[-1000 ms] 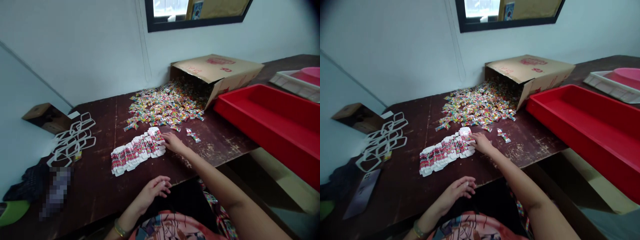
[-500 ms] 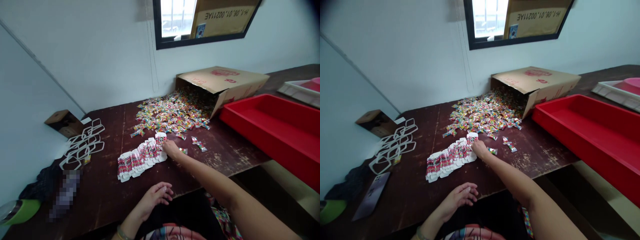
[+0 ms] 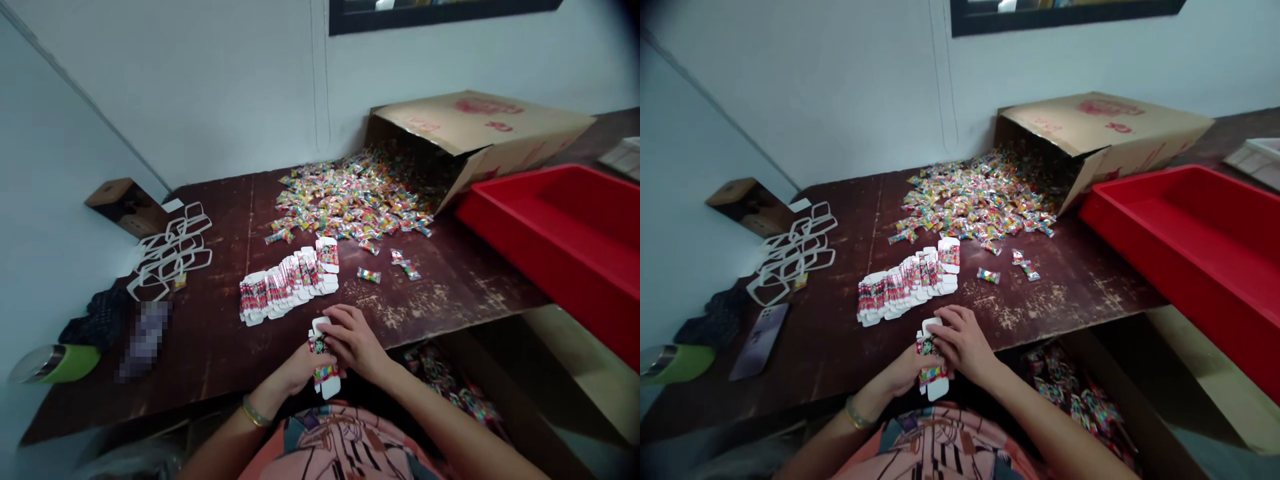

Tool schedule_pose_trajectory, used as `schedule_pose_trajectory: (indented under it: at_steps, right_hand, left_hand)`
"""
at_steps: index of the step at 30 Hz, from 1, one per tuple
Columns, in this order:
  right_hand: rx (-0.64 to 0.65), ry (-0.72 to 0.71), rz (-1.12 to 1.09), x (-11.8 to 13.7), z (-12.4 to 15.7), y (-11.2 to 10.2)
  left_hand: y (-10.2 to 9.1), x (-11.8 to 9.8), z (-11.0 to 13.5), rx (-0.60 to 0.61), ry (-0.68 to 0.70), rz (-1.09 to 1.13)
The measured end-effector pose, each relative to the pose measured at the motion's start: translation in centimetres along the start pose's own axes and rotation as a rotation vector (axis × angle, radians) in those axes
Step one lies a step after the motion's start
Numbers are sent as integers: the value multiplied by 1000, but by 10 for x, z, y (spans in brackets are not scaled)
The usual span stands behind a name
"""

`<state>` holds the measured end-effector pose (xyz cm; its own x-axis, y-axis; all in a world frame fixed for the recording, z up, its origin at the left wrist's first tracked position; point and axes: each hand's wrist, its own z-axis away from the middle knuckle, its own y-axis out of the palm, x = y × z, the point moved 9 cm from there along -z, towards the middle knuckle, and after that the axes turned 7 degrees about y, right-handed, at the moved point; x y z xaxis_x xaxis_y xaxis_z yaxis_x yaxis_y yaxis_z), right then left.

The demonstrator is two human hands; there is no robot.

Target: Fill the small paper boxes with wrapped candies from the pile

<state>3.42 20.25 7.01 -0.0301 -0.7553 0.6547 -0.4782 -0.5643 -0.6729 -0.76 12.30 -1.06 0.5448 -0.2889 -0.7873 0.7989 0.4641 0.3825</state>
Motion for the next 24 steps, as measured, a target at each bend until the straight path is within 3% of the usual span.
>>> schedule_pose_trajectory:
  at_steps: [4,7,9,12,14,16,19,24]
  right_hand:
    - [62,74,-160,3,-4,0]
    - [177,179,-289,-1,-5,5]
    - [306,231,-344,-6,-7,10]
    - [547,262,-555,-9,-7,15]
    - [651,268,-735,-6,-6,14]
    - [606,294,-799,-10,-7,9]
    - [443,359,-717,-19,-1,4]
    - [310,495,-669,-30,27,9]
  left_hand:
    - [3,1,2,-1,-16,-16]
    - [5,-2,1,18,5,-38]
    - [11,-3,3,94,-16,-48]
    - [30,-4,11,319,-70,-48]
    - [34,-3,13,369,-80,-56]
    - [23,1,5,234,-45,-97]
    - [1,4,-6,-16,94,-266]
    - [-8,-2,2,-119,325,-496]
